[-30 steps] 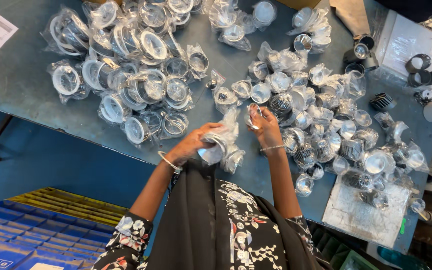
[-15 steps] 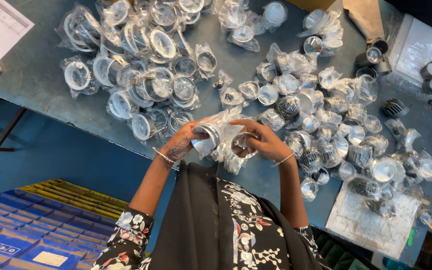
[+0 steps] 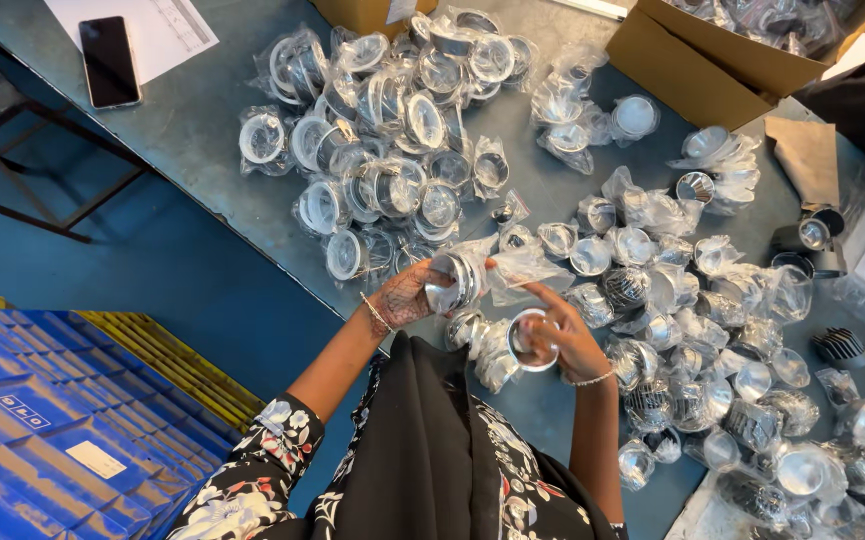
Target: The person repeatedly picks up small metal and plastic parts from a table, places them into clear plastic bags, and sets the filled bags aside. The person handles items one at a time, occasionally moving other bags to access more parts.
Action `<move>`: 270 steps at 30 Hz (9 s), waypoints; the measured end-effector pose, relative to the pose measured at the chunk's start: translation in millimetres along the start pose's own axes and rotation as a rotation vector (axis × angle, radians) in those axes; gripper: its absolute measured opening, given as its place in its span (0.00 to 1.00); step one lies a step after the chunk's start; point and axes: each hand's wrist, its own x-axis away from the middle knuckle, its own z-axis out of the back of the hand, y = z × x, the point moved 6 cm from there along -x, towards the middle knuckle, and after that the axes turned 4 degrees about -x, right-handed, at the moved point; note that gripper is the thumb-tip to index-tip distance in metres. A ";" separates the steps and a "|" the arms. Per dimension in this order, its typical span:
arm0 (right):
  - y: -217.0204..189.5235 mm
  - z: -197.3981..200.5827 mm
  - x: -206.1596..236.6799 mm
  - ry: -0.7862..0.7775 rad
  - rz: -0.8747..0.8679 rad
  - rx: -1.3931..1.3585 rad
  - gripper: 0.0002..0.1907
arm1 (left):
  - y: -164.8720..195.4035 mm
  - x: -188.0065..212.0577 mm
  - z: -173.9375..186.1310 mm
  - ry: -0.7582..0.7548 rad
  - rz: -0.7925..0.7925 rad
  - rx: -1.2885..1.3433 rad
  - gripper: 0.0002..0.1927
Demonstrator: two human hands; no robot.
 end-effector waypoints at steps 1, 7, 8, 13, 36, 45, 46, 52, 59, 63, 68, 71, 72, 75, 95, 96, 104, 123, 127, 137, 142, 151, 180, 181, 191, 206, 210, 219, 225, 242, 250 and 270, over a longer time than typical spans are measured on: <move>2.0 4.5 -3.7 0.028 0.015 -0.017 0.35 | -0.7 0.6 2.5 0.020 0.002 -0.004 0.32; 0.5 26.7 -10.0 0.229 -0.043 0.122 0.30 | -4.0 1.7 13.5 0.048 0.002 0.021 0.35; 0.0 25.6 -10.1 0.231 -0.069 0.156 0.30 | -3.7 2.1 14.0 0.035 -0.001 0.031 0.35; -7.4 8.3 -12.7 0.166 -0.044 0.098 0.27 | -4.9 1.6 15.7 0.017 0.004 0.055 0.35; -38.1 -40.3 0.3 0.397 0.042 0.816 0.16 | 12.0 9.9 -53.2 -0.307 0.130 -1.383 0.39; -48.4 -47.8 8.1 0.272 -0.026 0.831 0.15 | -33.9 -6.1 -12.3 -0.278 0.018 -1.497 0.44; -48.4 -46.9 8.1 0.256 -0.027 0.821 0.15 | -33.3 -6.0 -9.3 -0.252 0.019 -1.467 0.44; -48.0 -39.6 10.4 0.210 -0.033 0.775 0.16 | -26.6 -3.6 -2.4 -0.243 0.034 -1.382 0.42; -45.4 -50.3 10.0 0.061 -0.001 0.734 0.20 | -42.8 -10.3 -4.3 -0.295 0.184 -0.908 0.45; -45.6 -46.1 13.8 0.072 -0.011 0.710 0.17 | -48.1 -10.6 -3.5 -0.263 0.313 -0.670 0.44; -45.8 -34.9 18.6 0.067 -0.015 0.651 0.16 | -32.0 -7.6 -2.3 -0.196 0.228 -0.865 0.41; -45.8 -29.3 20.3 0.082 0.000 0.641 0.14 | -20.8 -5.0 -5.9 -0.199 0.155 -0.808 0.41; -46.2 -27.9 21.0 0.088 0.008 0.634 0.14 | -17.5 -4.6 -7.4 -0.207 0.126 -0.778 0.41; -44.6 -19.3 24.9 0.165 -0.050 0.706 0.15 | -13.5 -5.6 -1.9 -0.100 0.141 -0.815 0.43; -39.8 -25.1 26.2 0.011 0.020 0.616 0.16 | -37.1 -8.5 -17.8 -0.263 0.310 -0.641 0.38; -40.7 -24.4 26.7 0.001 0.051 0.600 0.16 | -36.0 -8.3 -18.0 -0.243 0.317 -0.643 0.39; -41.7 -7.4 41.1 0.134 0.016 0.527 0.14 | -6.0 -1.1 -18.0 -0.110 0.217 -0.745 0.39; -59.5 -27.8 44.0 0.220 0.110 0.532 0.15 | 21.9 10.6 -44.0 -0.230 0.172 -0.956 0.34; -57.9 -30.3 43.4 0.154 0.098 0.481 0.15 | -6.4 -7.3 -31.5 -0.350 0.171 -1.117 0.34; -38.8 -13.0 43.8 0.026 0.132 0.308 0.14 | -52.8 -22.2 5.7 -0.340 0.302 -0.821 0.37; -30.4 1.0 38.0 0.057 0.115 0.411 0.14 | -63.2 -37.1 19.6 -0.255 0.343 -0.710 0.36; -32.0 25.2 45.6 0.306 -0.042 0.418 0.19 | -27.9 -42.2 6.7 -0.130 0.046 -0.798 0.38; -60.8 -26.6 53.0 0.961 0.565 0.749 0.09 | -44.5 -31.8 -57.5 -0.244 -0.090 -1.383 0.41; -56.7 -25.9 47.7 0.881 0.575 0.725 0.10 | -45.4 -32.8 -58.2 -0.238 -0.108 -1.376 0.41; -7.6 15.8 8.9 0.511 0.460 -0.028 0.17 | -39.9 -31.8 -51.8 -0.212 -0.002 -1.126 0.41; 20.4 31.2 10.4 0.218 0.422 0.215 0.20 | -41.3 -18.3 -52.5 -0.196 0.211 -0.552 0.35; 27.5 30.1 4.3 0.188 0.295 -0.081 0.24 | -44.2 -18.6 -54.3 -0.156 0.262 -0.518 0.36; 66.7 90.4 -8.7 -0.002 0.323 -0.638 0.04 | -47.7 -30.8 -39.9 -0.319 0.130 -0.742 0.34; 78.0 121.5 -13.7 0.259 0.074 -0.484 0.06 | -60.0 -52.5 -19.3 -0.413 0.027 -0.728 0.36; 37.9 78.5 -13.1 0.165 0.127 -0.671 0.14 | -75.0 -82.0 4.3 -0.298 0.001 -0.731 0.37; 2.2 48.2 0.4 0.471 0.416 0.576 0.16 | -100.5 -100.5 17.3 -0.238 0.001 -0.787 0.39; 53.8 126.2 2.5 0.400 0.150 0.487 0.11 | -96.1 -113.0 22.5 -0.177 0.041 -0.760 0.32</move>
